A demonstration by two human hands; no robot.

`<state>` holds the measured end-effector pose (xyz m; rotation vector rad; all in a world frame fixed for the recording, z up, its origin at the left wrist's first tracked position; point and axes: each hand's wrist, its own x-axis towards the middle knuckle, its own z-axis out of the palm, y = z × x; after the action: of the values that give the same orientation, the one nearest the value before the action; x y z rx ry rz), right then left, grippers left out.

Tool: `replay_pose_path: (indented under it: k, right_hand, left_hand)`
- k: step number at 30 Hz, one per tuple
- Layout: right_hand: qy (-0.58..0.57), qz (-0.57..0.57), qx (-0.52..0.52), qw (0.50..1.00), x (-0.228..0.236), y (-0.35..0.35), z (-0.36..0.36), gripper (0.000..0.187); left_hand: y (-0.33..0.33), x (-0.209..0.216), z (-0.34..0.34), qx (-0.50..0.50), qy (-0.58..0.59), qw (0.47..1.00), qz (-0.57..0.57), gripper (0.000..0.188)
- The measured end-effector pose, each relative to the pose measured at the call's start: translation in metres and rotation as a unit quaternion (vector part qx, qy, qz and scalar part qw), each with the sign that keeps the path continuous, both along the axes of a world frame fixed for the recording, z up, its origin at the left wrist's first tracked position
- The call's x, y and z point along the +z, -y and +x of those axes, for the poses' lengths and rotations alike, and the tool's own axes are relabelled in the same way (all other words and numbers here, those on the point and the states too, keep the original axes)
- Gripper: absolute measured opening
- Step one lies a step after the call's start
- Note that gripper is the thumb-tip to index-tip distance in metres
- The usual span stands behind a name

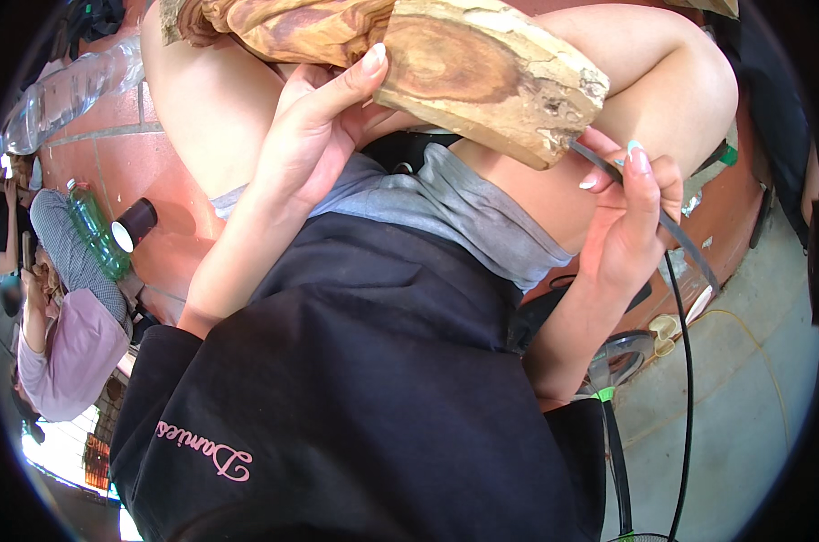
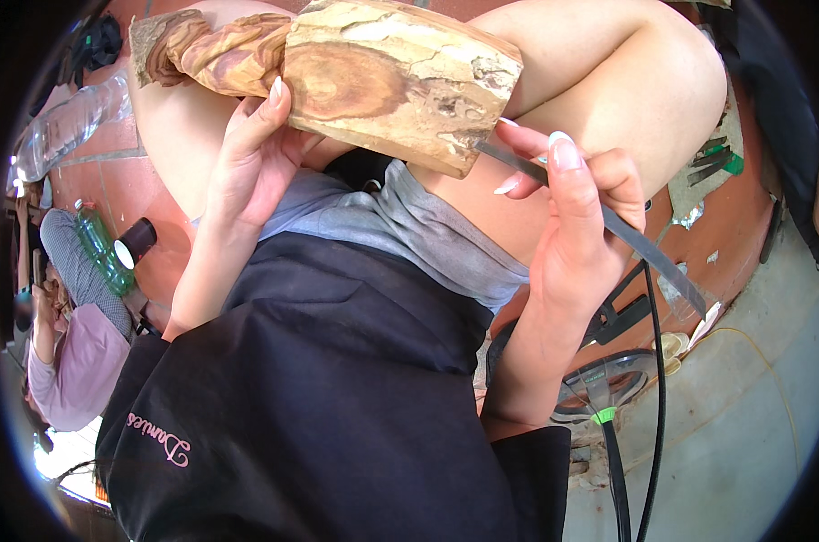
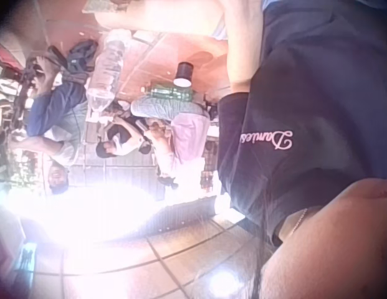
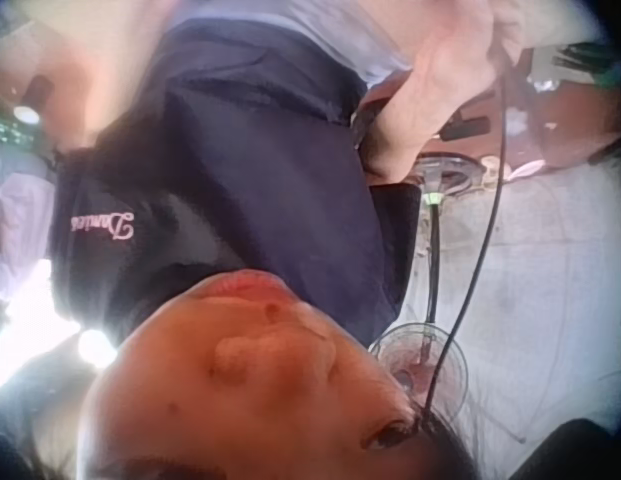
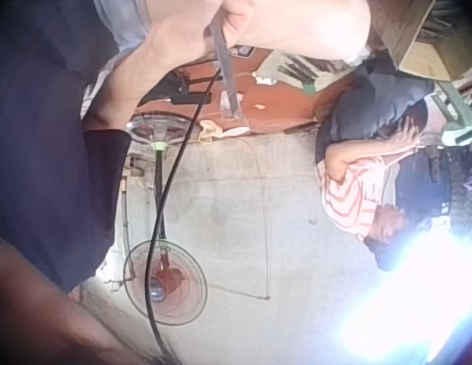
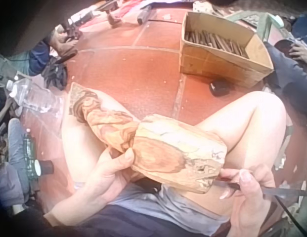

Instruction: The person carves a wooden figurine using a metal file while seated on the floor. They hold the figurine in one hand and file its surface with the other, rotating the object to work on different areas.

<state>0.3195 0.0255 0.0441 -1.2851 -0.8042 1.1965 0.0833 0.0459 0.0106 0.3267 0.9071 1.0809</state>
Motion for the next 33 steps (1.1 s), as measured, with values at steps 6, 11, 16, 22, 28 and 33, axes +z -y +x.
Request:
replay_pose_path:
  k: [6,11,16,22,28,33]
  right_hand:
    - [0.005,-0.002,0.013,1.000,0.005,0.001,-0.001,0.026]
    - [0.015,-0.051,0.020,0.998,0.011,0.000,-0.002,0.025]
    - [0.023,-0.067,0.011,0.997,0.014,-0.001,-0.004,0.025]
    - [0.024,-0.063,-0.002,0.998,0.013,0.000,-0.007,0.023]
    - [-0.003,-0.046,-0.028,0.999,0.004,0.006,-0.014,0.023]
    - [-0.004,-0.001,-0.014,1.000,-0.004,0.008,-0.011,0.025]
  left_hand:
    - [0.001,0.000,0.000,0.001,-0.002,1.000,-0.001,0.051]
    - [0.001,0.000,-0.001,-0.003,-0.003,1.000,-0.005,0.051]
    - [0.001,0.001,0.000,0.000,-0.002,1.000,-0.001,0.050]
    - [0.001,0.000,-0.001,0.002,0.001,1.000,0.000,0.049]
    - [0.001,-0.001,0.001,0.007,-0.003,1.000,0.003,0.050]
    - [0.000,-0.001,0.000,0.004,0.006,1.000,0.003,0.049]
